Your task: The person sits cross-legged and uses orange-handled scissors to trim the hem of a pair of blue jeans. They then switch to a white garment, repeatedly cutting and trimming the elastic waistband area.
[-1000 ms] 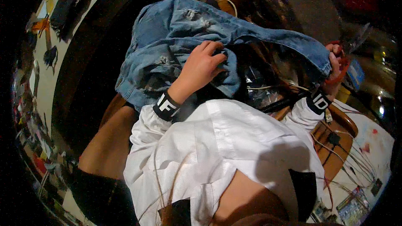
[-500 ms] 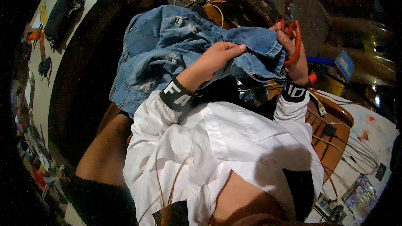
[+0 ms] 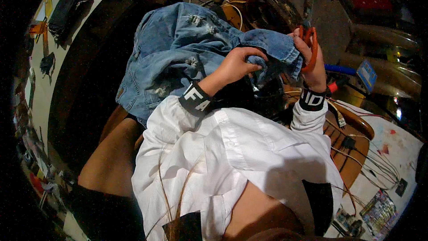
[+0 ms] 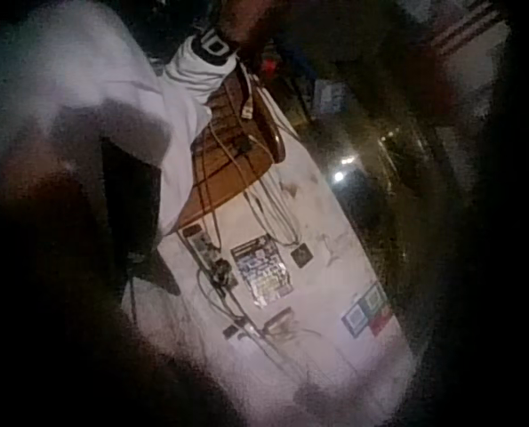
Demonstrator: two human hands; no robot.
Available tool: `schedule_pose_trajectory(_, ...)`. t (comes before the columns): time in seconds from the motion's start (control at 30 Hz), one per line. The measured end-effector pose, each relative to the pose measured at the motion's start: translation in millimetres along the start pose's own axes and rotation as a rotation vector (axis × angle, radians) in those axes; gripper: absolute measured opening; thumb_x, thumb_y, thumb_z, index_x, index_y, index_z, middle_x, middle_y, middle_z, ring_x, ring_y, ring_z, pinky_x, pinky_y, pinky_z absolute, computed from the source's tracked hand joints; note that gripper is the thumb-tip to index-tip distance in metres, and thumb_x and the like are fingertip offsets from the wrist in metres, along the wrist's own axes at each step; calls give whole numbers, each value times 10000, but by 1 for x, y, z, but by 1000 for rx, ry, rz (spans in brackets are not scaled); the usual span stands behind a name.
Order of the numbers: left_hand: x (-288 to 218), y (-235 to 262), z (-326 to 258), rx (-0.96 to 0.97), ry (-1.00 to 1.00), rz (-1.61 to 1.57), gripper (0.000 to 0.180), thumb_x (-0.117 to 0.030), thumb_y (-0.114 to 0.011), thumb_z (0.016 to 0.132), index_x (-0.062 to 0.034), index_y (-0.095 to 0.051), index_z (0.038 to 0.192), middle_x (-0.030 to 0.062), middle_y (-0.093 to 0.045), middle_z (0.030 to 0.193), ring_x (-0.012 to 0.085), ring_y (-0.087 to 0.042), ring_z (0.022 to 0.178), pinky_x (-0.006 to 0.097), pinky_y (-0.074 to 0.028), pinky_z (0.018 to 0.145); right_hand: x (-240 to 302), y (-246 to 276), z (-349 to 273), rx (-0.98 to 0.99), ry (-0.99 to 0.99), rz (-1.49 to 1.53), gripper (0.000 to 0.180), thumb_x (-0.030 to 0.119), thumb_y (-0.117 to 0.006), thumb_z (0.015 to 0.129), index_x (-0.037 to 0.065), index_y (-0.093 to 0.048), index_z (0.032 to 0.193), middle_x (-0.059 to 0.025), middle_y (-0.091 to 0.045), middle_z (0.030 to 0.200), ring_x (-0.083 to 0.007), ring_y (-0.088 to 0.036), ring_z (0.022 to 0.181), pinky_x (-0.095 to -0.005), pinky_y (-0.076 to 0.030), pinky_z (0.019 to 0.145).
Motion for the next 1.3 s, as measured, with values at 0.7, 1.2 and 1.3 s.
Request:
schedule_pose_trajectory(0.7,26,7,8,-163,332,-907,255,-219,-588,875,-5,-571,1012,66,-631,920,166,-625,741,279,-520,605,-34,-49,-31,-108,245,-656,878,284,-900,468,34,-396,1142,-108,-523,1050,-209,-518,972,-312,-410,845)
schedule_pose_trajectory(1.2,-132,-2,-81,-237,-613,562,386,-126,-672,742,-56,-543,1099,140,-564,993,323,-546,903,365,-446,790,83,228,-12,-776,440,-1068,322,177,-642,764,28,-543,1032,-88,-601,941,-200,-575,846,-328,-470,760)
schedule_pose_trajectory(1.3,-145,19,-123,-177,-632,593,267,-54,-663,727,-50,-600,986,117,-589,920,290,-575,823,355,-464,714,97,282,-8,-833,325,-1098,316,179,-637,768,29,-542,1030,-87,-601,940,-198,-574,848,-327,-468,765)
Point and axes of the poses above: each hand's wrist, its own z-axis towards the middle knuckle, its own y-axis out of the back of the hand, x = y × z, the point moved 6 cm from there along z, towards the middle knuckle
